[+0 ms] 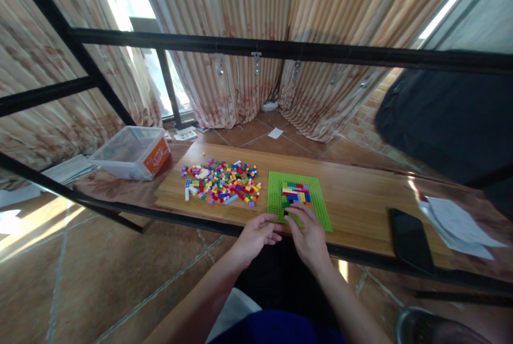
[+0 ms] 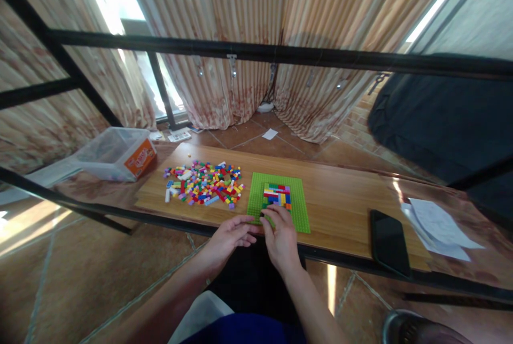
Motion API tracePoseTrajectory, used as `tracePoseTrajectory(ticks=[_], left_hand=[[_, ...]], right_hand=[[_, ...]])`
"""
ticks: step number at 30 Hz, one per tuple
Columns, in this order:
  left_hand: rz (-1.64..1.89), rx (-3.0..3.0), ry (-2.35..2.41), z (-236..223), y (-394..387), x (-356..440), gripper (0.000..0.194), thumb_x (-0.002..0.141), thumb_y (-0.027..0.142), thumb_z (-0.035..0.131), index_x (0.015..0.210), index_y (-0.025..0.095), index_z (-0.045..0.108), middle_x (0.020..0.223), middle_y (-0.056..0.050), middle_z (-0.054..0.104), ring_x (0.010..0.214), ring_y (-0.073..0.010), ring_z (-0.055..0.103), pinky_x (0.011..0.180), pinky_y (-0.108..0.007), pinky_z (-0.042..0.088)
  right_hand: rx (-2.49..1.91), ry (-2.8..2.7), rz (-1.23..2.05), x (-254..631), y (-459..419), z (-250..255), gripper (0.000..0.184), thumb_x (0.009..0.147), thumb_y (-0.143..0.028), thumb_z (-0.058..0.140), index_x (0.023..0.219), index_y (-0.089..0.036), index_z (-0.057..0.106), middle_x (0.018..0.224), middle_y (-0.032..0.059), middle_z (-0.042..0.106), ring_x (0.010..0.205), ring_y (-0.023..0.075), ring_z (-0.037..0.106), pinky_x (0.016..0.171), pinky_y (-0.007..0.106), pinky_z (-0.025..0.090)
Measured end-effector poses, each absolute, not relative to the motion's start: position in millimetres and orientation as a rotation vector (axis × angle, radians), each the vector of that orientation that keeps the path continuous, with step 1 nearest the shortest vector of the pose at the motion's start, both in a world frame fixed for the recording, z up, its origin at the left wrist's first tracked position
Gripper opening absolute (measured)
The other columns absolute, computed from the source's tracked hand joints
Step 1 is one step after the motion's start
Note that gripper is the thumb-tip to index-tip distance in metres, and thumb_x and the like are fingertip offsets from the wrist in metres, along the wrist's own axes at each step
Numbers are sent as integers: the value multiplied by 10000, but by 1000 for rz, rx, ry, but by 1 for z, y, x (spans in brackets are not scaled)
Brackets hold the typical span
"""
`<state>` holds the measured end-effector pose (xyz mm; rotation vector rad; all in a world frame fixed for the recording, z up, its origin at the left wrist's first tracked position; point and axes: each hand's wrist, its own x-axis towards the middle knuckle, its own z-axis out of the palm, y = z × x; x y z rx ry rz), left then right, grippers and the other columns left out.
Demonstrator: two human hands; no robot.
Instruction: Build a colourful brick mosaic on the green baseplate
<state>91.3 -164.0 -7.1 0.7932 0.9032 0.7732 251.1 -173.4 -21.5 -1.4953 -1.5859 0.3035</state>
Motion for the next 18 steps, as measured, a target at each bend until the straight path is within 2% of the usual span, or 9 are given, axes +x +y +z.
tracePoseTrajectory(ticks=[10,18], left_hand=[[748,872,1035,-9,-151,86,292,807,194,563,1091,131,585,882,-54,682,668,-98,623,672,-234,451],[758,911,1037,-14,-145,89,296,794,214,592,1075,121,598,853,-49,685,648,-99,623,648,-229,450]], right_hand=[[-1525,-1714,83,280,-130,-42,265,898,-339,506,977,-200,717,1098,113,643,1070,267,562,937,480,461],[-1538,-1722,117,280,-127,-44,244,887,-335,532,967,-200,719,1116,112,636,1084,272,549,939,480,455]])
